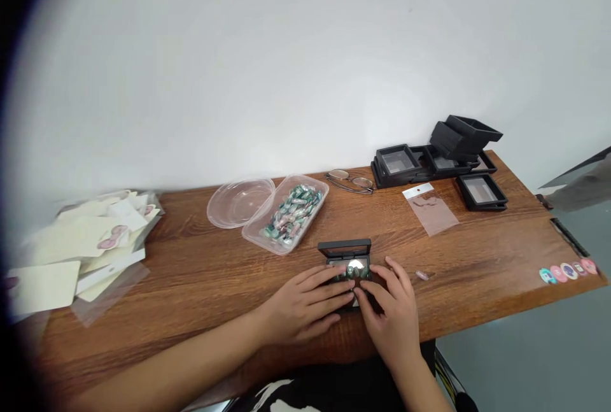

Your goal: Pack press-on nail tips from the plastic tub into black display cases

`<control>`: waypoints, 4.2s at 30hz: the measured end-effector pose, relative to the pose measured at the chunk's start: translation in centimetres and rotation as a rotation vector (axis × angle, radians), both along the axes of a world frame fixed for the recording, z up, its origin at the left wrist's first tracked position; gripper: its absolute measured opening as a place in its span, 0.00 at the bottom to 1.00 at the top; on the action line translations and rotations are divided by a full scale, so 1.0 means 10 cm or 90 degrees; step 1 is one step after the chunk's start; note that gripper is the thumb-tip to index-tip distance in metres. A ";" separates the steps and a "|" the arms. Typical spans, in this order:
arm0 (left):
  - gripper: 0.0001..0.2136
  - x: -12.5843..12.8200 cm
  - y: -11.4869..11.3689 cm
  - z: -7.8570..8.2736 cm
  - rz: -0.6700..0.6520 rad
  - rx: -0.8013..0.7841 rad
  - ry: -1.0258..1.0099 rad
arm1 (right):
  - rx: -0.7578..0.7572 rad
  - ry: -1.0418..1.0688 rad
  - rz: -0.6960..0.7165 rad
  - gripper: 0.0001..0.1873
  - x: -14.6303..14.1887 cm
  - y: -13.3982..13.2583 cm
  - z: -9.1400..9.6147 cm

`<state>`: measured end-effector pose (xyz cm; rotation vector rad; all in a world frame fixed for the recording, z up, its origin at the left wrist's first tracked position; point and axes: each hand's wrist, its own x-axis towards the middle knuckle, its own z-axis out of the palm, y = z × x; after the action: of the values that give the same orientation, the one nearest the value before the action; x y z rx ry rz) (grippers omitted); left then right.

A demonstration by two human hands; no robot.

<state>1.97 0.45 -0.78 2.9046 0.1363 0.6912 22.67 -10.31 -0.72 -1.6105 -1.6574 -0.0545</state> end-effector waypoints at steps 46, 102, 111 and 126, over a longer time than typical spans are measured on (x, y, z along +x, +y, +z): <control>0.19 -0.04 0.04 0.02 0.102 -0.082 0.005 | -0.083 0.035 0.010 0.08 0.00 0.06 0.08; 0.12 -0.05 0.06 0.08 0.084 -0.105 -0.033 | -0.082 0.013 -0.054 0.12 -0.14 -0.05 0.11; 0.11 -0.04 0.09 0.08 0.063 -0.122 -0.040 | -0.117 0.015 0.065 0.05 0.02 -0.10 0.14; 0.12 -0.05 0.10 0.05 0.046 -0.109 -0.011 | -0.220 -0.099 0.200 0.12 0.21 0.20 0.20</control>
<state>1.48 1.40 -0.27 2.7409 0.2857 0.6795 24.78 -8.27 1.24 -1.6008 -2.1137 0.2880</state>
